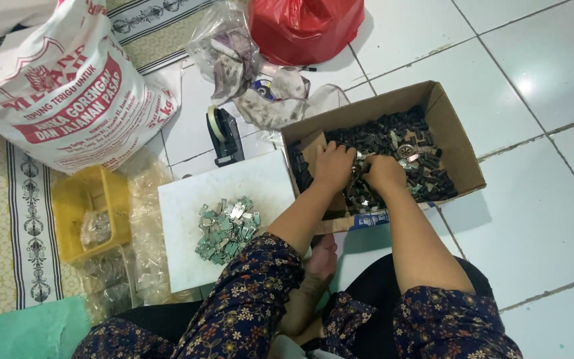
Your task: The person is sorting and arranging small metal components from a cardboard box onto a white board on the floor.
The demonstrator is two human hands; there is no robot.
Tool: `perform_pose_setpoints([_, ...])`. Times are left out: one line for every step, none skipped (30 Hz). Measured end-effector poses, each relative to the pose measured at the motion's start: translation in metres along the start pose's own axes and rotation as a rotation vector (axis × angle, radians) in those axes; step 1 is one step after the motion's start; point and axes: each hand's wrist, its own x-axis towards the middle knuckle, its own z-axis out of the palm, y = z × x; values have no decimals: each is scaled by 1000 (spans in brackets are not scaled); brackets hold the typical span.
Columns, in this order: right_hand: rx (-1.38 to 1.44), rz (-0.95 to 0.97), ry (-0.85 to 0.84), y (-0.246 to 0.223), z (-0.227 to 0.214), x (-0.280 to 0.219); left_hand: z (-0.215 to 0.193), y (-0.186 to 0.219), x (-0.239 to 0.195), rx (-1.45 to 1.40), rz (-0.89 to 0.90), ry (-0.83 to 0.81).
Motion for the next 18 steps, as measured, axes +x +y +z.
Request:
perform_pose_setpoints([-1, 2, -4, 0, -1, -1, -2, 1, -2, -3, -1, -3])
perform_pose_setpoints([33, 17, -20, 0, -2, -1, -5, 1, -4, -30, -3, 5])
perform_pose_setpoints([68, 32, -33, 0, -4, -1, -8, 1, -4, -56, -4, 15])
perform_pose_setpoints([67, 34, -33, 2, -3, 0, -13, 3, -6, -58, -4, 14])
perform_pose_setpoints([99, 33, -51, 4, -2, 2, -17, 4, -8, -66, -15, 0])
perform_pose_setpoints([130, 31, -69, 6, -1, 4, -21, 5, -10, -74, -26, -15])
perform_pose_setpoints([129, 33, -68, 6, -2, 4, -22, 5, -8, -76, -25, -14])
perform_pose_setpoints([152, 44, -72, 7, -4, 3, -24, 6, -6, -107, -71, -43])
perform_pose_setpoints([175, 55, -74, 7, -6, 4, -25, 6, -4, -139, -117, -71])
perform_pose_setpoints([173, 57, -73, 10, -10, 4, -21, 4, 1, -141, -115, -70])
perform_pose_setpoints([208, 69, -58, 12, -13, 5, -18, 1, 5, -284, -176, -60])
perform_pose_setpoints([242, 80, -43, 13, -16, 6, -14, -2, 9, -428, -236, -49])
perform_pose_setpoints([242, 81, -46, 18, -16, 9, -31, 1, 9, -428, -238, -51])
perform_pose_setpoints([269, 101, -8, 22, -16, 12, -48, 5, 9, -504, -272, -40])
perform_pose_setpoints([295, 120, 31, 27, -16, 16, -66, 8, 10, -580, -306, -28])
perform_pose_setpoints([295, 120, 29, 32, -9, 21, -57, 9, 16, -580, -307, -30])
perform_pose_setpoints([287, 128, 53, 38, -3, 27, -49, 11, 23, -769, -326, -28])
perform_pose_setpoints([279, 135, 76, 44, 2, 33, -40, 13, 30, -958, -343, -25])
